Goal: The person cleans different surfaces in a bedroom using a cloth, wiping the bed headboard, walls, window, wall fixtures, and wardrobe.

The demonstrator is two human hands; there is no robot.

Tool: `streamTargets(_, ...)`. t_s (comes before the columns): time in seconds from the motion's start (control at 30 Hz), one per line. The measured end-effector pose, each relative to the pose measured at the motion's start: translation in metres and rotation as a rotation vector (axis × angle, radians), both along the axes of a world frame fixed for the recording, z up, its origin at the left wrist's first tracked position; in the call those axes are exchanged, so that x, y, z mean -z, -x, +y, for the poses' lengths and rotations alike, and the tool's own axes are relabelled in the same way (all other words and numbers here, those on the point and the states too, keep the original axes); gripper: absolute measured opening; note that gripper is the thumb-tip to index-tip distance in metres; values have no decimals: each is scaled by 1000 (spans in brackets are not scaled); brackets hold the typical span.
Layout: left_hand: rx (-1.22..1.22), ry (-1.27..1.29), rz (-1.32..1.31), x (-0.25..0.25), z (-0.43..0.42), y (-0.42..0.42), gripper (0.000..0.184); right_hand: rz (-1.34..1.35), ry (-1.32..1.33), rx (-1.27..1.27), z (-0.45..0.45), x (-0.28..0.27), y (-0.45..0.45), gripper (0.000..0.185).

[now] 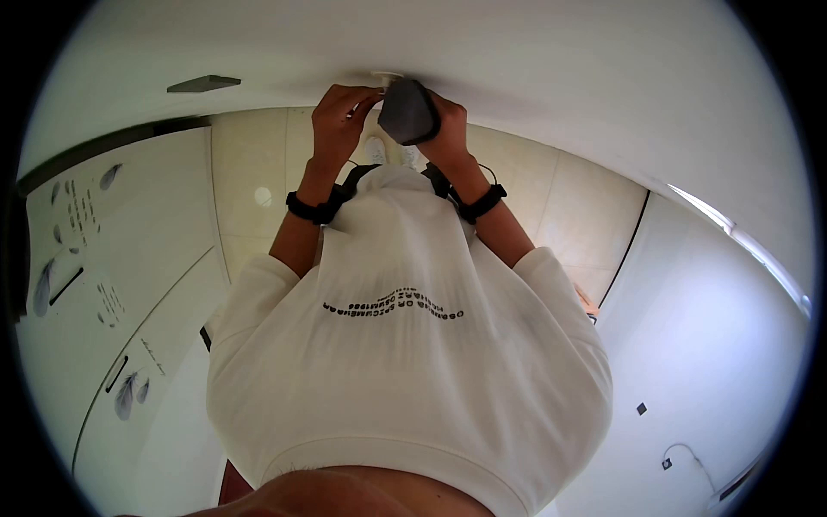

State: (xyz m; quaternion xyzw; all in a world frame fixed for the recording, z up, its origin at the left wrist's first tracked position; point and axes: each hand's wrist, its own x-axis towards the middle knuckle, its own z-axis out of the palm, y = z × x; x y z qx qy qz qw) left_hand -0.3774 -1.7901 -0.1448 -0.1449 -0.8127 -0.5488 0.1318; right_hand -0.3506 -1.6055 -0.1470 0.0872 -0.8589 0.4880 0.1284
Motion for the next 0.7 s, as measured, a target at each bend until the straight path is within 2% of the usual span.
streamTargets(0.17,24,72,127,1,-3,3,19,42,-58,-16,0,-2,0,46)
streamTargets(0.5,0,-9,65,-1,0,2,17,145,-97,14,-4,0,-1,38)
streamTargets(0.57,39,77,205,-6,-2,5,16,152,-117,4,-3,-1,-1,38)
streamTargets(0.7,64,137,298,-5,-6,13,15,200,-241,-49,3,-5,-1,38)
